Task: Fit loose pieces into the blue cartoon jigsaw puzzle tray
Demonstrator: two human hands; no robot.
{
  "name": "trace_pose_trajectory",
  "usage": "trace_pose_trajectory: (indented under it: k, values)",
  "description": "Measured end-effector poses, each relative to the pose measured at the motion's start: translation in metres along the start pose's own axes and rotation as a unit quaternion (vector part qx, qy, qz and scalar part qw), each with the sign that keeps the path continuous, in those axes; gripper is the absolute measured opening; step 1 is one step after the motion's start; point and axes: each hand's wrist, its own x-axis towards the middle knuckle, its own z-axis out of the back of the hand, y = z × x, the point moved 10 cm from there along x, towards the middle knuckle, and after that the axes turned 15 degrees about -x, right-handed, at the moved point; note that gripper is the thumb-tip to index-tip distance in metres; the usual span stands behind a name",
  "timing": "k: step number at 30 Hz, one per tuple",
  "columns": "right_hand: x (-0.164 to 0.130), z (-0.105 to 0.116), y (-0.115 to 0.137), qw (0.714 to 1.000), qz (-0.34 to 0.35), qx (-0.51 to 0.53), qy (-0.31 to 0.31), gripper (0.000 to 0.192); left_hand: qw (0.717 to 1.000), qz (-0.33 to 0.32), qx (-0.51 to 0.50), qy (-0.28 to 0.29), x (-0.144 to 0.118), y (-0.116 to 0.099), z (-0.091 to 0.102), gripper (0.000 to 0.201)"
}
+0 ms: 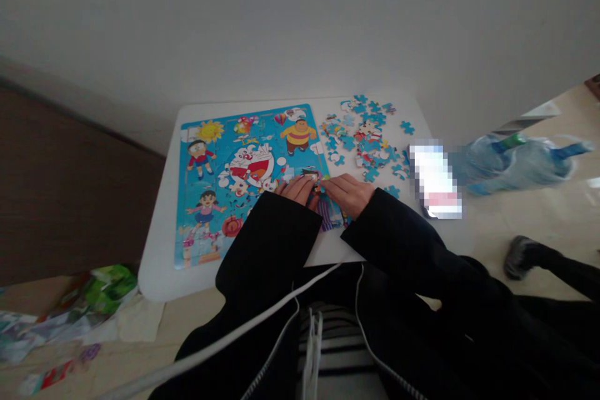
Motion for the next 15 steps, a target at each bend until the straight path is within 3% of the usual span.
trace_pose_trajectory:
  k: [9,15]
  values:
    - [0.011,-0.005,0.009,0.994,0.014,-0.060,0.086,0.037,1.000,0.003,-0.011,-0.004,0.001,0.002,-0.001,0.028]
    - [0.026,-0.020,0.020,0.986,0.097,-0.063,0.118,0.033,1.000,0.017,-0.003,-0.011,0.001,0.003,-0.001,0.028]
